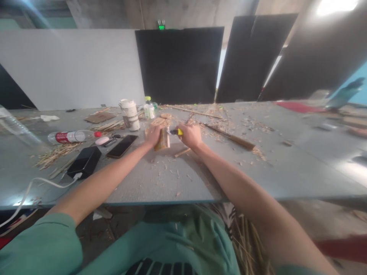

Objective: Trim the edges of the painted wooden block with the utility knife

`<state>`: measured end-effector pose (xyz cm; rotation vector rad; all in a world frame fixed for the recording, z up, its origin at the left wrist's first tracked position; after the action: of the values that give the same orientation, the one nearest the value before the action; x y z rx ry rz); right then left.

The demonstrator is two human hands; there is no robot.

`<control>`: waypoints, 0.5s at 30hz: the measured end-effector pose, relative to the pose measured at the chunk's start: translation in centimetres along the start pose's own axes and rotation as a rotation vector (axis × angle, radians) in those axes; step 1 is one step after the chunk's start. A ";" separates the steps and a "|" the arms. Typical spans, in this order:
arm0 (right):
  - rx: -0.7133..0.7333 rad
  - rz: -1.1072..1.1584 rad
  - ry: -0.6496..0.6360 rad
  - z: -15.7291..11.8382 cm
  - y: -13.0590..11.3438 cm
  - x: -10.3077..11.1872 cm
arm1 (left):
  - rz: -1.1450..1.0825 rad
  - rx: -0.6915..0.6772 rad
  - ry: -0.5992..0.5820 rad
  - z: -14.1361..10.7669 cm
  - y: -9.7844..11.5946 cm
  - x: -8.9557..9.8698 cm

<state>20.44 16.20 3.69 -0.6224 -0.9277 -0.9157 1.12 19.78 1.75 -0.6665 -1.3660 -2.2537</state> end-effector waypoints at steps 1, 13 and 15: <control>0.030 -0.002 -0.025 -0.2 -0.4 -0.2 | -0.003 0.016 0.017 0.1 -0.7 0.3; 0.114 -0.045 -0.100 -0.6 -2.1 -0.6 | -0.005 0.080 0.066 0.4 -3.4 1.1; 0.116 -0.044 -0.093 -0.7 -2.0 -0.7 | 0.008 0.059 0.033 0.4 -2.9 0.8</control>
<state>18.80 14.95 2.88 -0.5509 -1.0735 -0.8710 -1.12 21.33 0.42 -0.6107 -1.4057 -2.1995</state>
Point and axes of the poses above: each hand's wrist, its own z-axis towards the middle knuckle, its own x-axis out of the back of the hand, y = z × x, the point moved 7 cm from there along z, towards the middle knuckle, and after that the axes turned 14 degrees about -y, right-handed, at the moved point
